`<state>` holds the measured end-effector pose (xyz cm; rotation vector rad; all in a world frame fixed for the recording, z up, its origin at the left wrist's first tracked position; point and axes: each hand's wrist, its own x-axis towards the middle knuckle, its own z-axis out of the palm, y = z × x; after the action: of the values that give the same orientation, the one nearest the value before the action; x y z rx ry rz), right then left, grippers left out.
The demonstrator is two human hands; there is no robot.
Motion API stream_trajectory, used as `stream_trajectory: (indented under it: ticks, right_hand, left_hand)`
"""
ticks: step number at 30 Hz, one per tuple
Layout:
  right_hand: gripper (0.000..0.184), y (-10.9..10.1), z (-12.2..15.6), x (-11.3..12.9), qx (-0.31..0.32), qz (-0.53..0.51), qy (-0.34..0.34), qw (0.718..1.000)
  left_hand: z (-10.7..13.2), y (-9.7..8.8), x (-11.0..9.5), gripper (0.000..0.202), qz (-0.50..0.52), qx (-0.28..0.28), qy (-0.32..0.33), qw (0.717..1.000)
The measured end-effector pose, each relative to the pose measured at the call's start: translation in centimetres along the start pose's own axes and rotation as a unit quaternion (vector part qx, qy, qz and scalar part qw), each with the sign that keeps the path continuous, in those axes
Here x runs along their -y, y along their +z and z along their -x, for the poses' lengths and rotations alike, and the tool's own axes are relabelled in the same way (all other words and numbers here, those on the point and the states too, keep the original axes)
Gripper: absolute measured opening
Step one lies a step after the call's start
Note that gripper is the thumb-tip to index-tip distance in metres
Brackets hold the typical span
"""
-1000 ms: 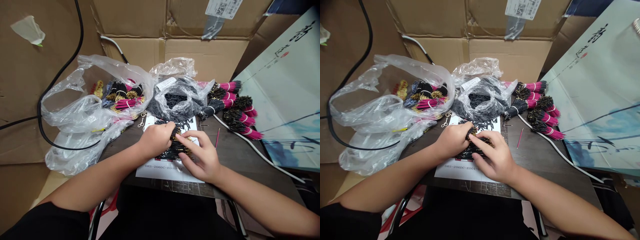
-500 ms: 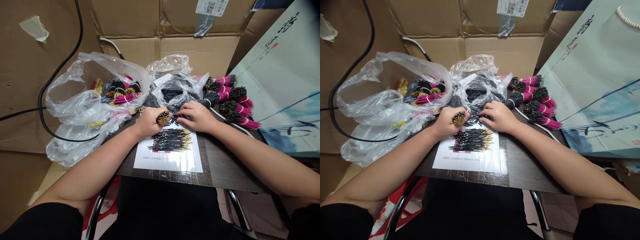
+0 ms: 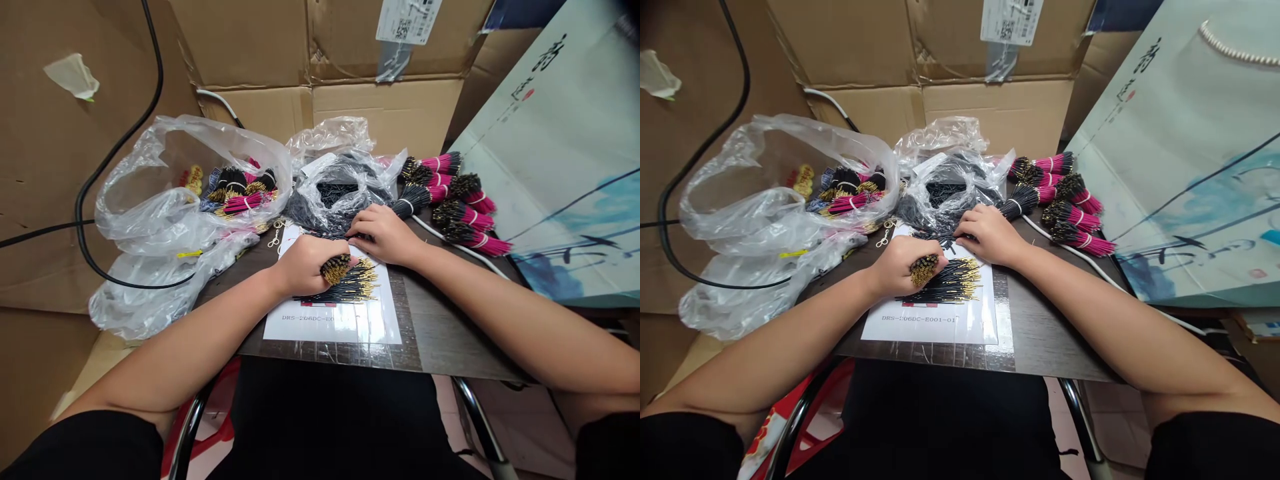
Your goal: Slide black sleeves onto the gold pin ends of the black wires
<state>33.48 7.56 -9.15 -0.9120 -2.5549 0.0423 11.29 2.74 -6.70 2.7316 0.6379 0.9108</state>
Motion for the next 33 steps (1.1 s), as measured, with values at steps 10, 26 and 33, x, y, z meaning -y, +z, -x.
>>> stream_trajectory:
  ticks: [10,26,33]
  right_hand:
    - [0.009,0.4,0.0,-0.2,-0.043,0.000,-0.006,0.999]
    - [0.020,-1.7,3.8,8.2,-0.213,-0.055,0.032,0.975]
    - [0.032,-1.3,3.8,7.2,-0.205,-0.011,-0.016,0.979]
  left_hand:
    - [0.0,0.1,0.2,0.027,-0.034,0.014,-0.011,0.999]
    - [0.4,0.5,-0.2,0.019,-0.052,0.029,-0.019,0.998]
    - [0.3,0.4,0.1,0.013,-0.043,0.060,-0.026,0.997]
